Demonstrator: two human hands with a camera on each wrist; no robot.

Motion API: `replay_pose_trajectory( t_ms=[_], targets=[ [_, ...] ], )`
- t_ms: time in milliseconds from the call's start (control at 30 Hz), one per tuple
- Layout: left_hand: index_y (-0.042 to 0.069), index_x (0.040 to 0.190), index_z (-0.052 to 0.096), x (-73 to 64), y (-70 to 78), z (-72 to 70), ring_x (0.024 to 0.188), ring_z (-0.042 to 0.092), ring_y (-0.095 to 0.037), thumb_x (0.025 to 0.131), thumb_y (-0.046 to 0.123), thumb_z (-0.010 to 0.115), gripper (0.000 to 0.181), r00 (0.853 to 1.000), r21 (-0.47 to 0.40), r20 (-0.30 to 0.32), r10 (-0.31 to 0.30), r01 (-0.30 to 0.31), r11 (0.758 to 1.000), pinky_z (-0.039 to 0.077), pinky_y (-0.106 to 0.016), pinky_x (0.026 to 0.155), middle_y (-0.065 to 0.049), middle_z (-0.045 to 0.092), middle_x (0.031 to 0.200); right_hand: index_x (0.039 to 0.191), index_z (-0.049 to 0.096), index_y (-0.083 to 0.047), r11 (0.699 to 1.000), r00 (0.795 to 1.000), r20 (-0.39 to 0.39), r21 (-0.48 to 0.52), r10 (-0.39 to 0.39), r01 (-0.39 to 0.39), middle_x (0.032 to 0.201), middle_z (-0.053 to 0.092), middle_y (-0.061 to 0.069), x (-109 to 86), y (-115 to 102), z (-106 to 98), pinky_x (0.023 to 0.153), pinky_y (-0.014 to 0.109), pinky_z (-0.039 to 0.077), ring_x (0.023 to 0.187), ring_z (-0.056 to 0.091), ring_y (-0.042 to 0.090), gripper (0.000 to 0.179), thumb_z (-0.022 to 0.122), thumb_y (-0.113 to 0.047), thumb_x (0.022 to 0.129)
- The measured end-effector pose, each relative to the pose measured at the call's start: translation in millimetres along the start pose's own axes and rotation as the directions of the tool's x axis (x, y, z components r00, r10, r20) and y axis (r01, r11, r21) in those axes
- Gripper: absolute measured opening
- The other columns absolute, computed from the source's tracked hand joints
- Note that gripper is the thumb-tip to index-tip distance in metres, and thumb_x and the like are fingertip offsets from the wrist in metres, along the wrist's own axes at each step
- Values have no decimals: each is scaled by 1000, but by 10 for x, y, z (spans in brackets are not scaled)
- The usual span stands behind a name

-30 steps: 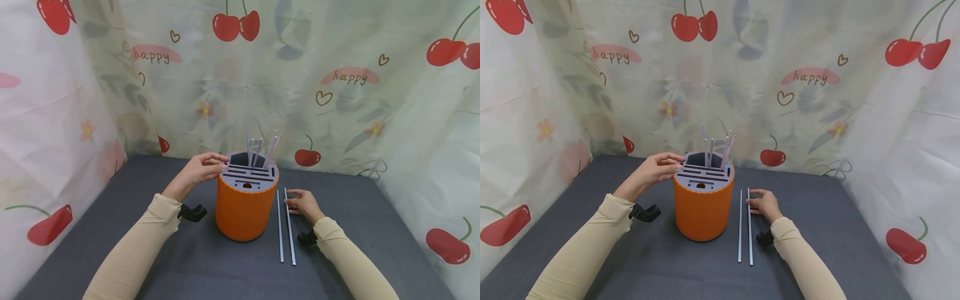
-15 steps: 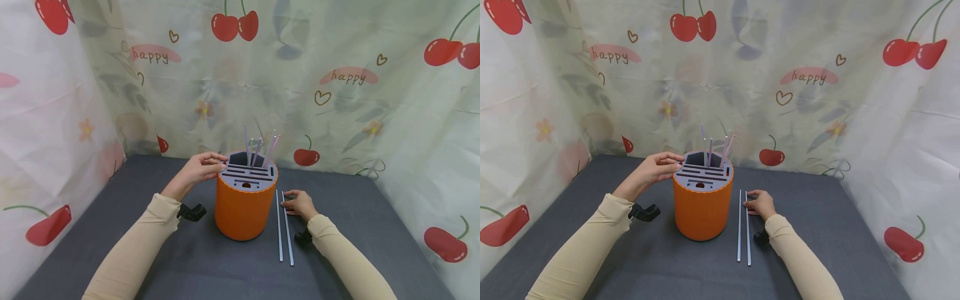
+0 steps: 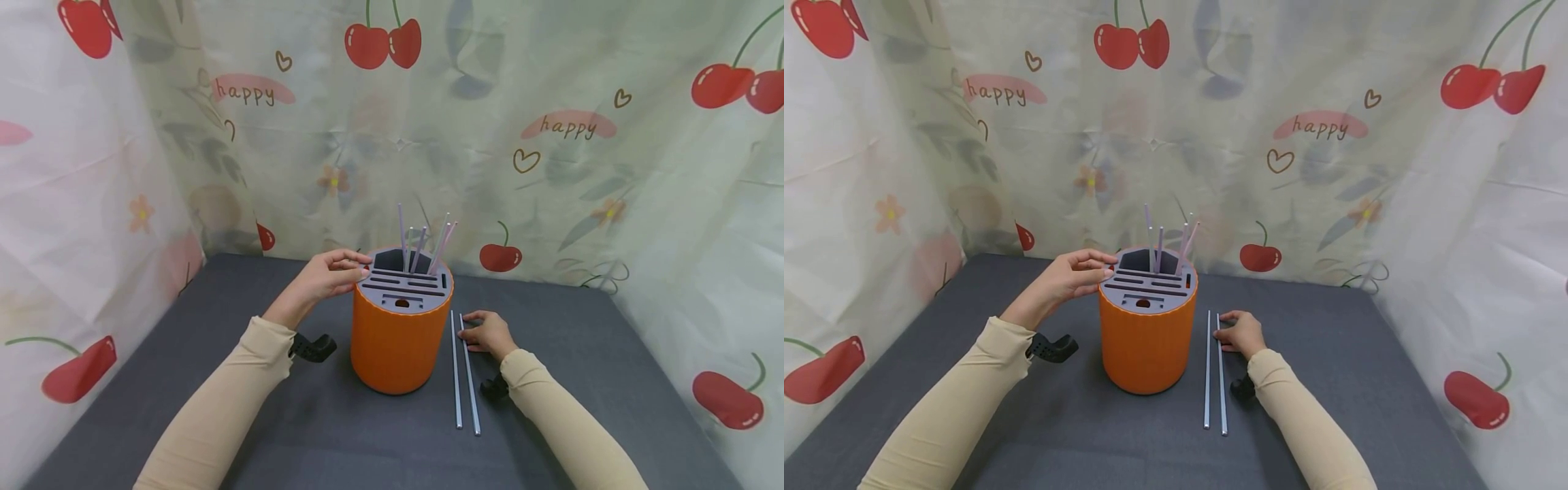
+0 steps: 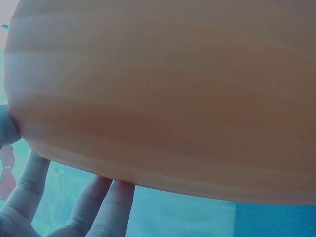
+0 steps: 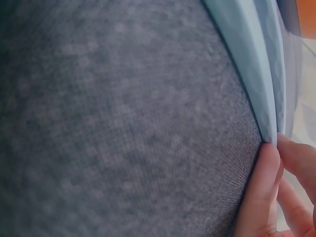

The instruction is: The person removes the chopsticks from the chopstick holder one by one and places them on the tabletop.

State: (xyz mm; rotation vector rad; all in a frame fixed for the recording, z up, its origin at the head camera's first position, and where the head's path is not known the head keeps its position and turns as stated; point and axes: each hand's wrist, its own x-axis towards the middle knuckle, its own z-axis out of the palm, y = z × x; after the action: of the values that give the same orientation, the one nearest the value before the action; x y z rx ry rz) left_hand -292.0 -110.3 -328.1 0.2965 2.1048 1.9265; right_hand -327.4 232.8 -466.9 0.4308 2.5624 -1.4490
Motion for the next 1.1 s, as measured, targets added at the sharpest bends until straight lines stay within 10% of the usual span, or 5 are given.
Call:
replay_pose_trajectory(
  t_ms=[333, 500, 667, 900, 1100],
  targets=[
    [14, 119, 61, 21, -1, 15, 112, 53, -21, 80, 27, 73, 42, 1000, -7, 12, 0, 0, 1000, 46, -35, 91, -10, 53, 121, 121, 58, -6, 999, 1000, 20, 34, -1, 0, 91, 63, 14, -113, -63, -94, 62, 31, 55, 68, 64, 18, 45, 74, -14, 79],
    [14, 118, 61, 19, 9, 26, 111, 54, -21, 81, 25, 73, 41, 1000, -12, 8, 4, -3, 1000, 47, -35, 90, -10, 54, 119, 127, 51, 0, 971, 992, 32, 208, -124, 115, 110, 61, 20, -206, -308, -275, 76, 38, 53, 82, 66, 20, 48, 68, -16, 85],
    [14, 118, 61, 9, 11, 27, 111, 53, -21, 81, 25, 73, 41, 1000, -11, 0, -1, 1, 1000, 47, -34, 90, -9, 54, 119, 129, 48, 0, 856, 941, 5, 418, -337, 304, 111, 57, 10, -392, -734, -491, 83, 38, 50, 86, 64, 12, 47, 64, -17, 88],
    [14, 118, 61, 14, 10, 17, 111, 53, -21, 80, 26, 74, 42, 1000, -6, -11, -5, 5, 1000, 46, -35, 91, -9, 55, 118, 120, 56, -4, 614, 821, -86, 621, -565, 488, 104, 56, 7, -763, -1298, -579, 85, 33, 50, 102, 58, 25, 39, 68, -11, 83],
    [13, 119, 61, 9, 18, 10, 110, 53, -21, 80, 26, 73, 42, 1000, -10, -2, 3, -3, 1000, 46, -36, 92, -9, 54, 118, 112, 58, -4, 549, 751, -68, 638, -657, 539, 104, 56, 9, -877, -1489, -486, 83, 32, 50, 98, 59, 20, 31, 67, 0, 82]
  ],
)
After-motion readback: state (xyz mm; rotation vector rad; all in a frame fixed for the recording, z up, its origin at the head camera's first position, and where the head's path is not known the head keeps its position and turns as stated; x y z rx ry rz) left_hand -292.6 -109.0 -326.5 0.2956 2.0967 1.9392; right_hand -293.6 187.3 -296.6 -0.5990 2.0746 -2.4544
